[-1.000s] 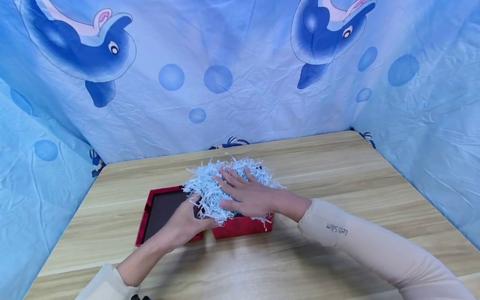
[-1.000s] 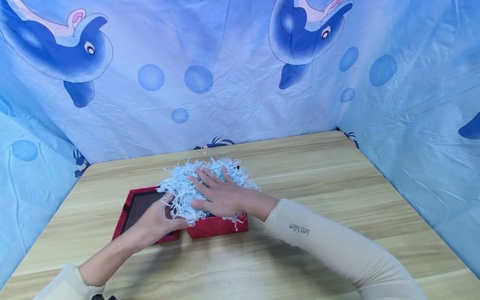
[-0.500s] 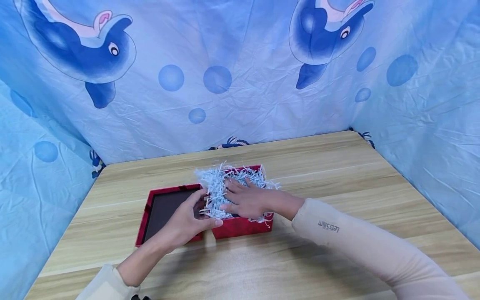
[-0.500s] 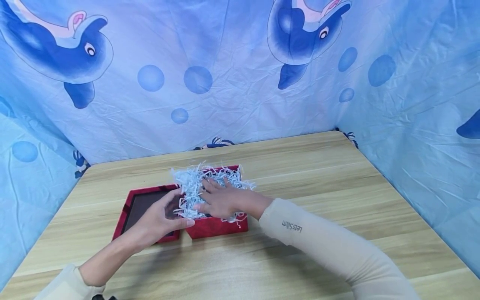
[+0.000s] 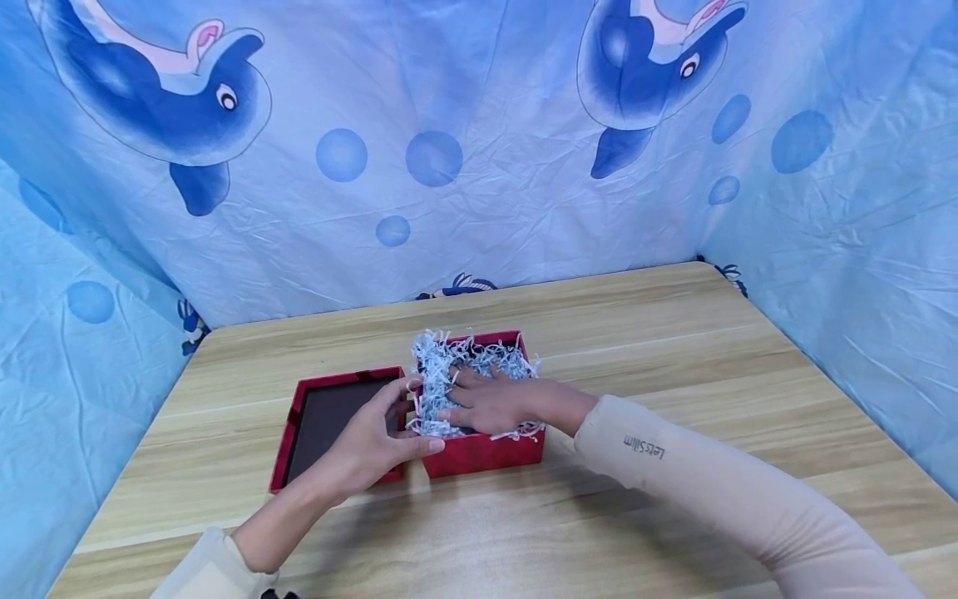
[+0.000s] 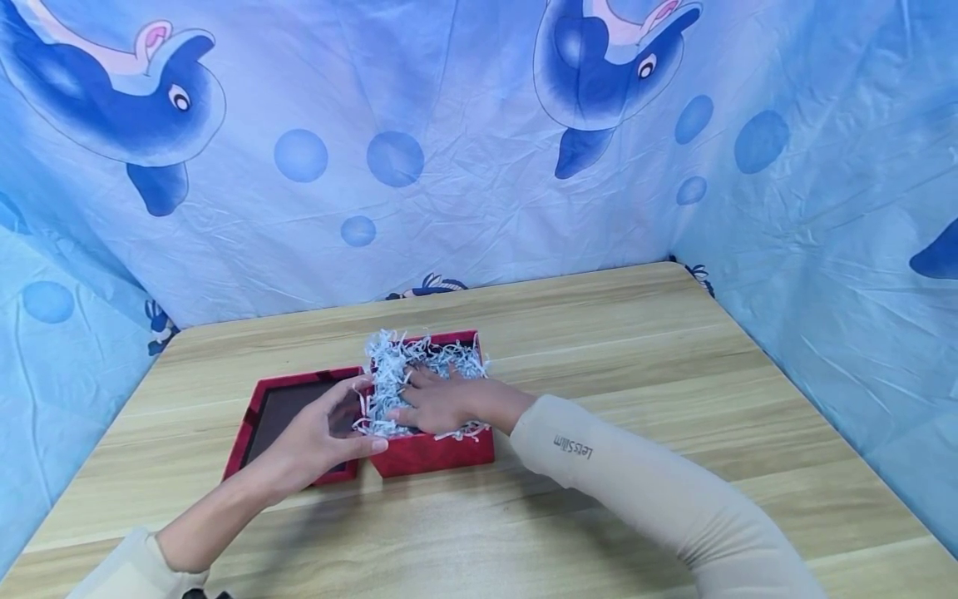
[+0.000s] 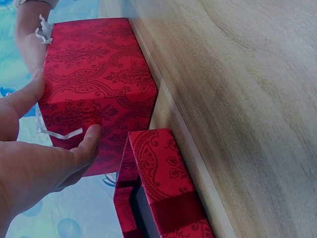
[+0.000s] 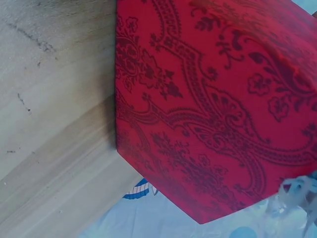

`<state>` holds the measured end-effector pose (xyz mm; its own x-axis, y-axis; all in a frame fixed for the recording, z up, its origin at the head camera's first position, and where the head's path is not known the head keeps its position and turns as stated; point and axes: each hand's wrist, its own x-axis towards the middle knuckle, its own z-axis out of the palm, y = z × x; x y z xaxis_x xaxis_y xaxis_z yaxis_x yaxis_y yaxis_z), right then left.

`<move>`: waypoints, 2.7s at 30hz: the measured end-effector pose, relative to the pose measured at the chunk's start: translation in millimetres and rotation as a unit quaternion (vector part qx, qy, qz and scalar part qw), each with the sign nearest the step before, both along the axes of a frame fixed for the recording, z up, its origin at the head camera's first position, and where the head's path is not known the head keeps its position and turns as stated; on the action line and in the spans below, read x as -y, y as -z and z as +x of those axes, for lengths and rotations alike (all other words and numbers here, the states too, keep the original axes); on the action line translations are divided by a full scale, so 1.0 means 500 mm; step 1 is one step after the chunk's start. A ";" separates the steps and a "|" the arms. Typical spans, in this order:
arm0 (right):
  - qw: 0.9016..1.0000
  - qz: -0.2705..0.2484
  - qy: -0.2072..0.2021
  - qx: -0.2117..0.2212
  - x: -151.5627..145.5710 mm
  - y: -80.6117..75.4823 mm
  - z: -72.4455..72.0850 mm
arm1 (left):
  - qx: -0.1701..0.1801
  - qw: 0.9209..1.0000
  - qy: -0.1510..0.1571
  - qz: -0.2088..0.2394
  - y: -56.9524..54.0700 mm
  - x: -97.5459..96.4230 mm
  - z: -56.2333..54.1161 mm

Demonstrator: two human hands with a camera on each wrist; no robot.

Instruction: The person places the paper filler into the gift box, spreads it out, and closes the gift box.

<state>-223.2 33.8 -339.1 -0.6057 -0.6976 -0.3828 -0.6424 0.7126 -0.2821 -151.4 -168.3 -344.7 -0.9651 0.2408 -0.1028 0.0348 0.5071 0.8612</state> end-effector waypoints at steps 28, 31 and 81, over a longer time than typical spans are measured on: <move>0.974 -0.074 -0.019 -0.212 -0.086 -0.036 0.037 | -0.006 1.000 -0.002 -0.011 -0.002 0.003 0.001; 0.974 -0.079 -0.016 -0.211 -0.077 -0.022 0.025 | -0.006 1.000 -0.001 -0.013 -0.002 0.004 0.001; 0.998 0.064 -0.011 -0.024 0.007 0.017 -0.026 | 0.004 1.000 0.002 0.014 0.001 -0.001 -0.001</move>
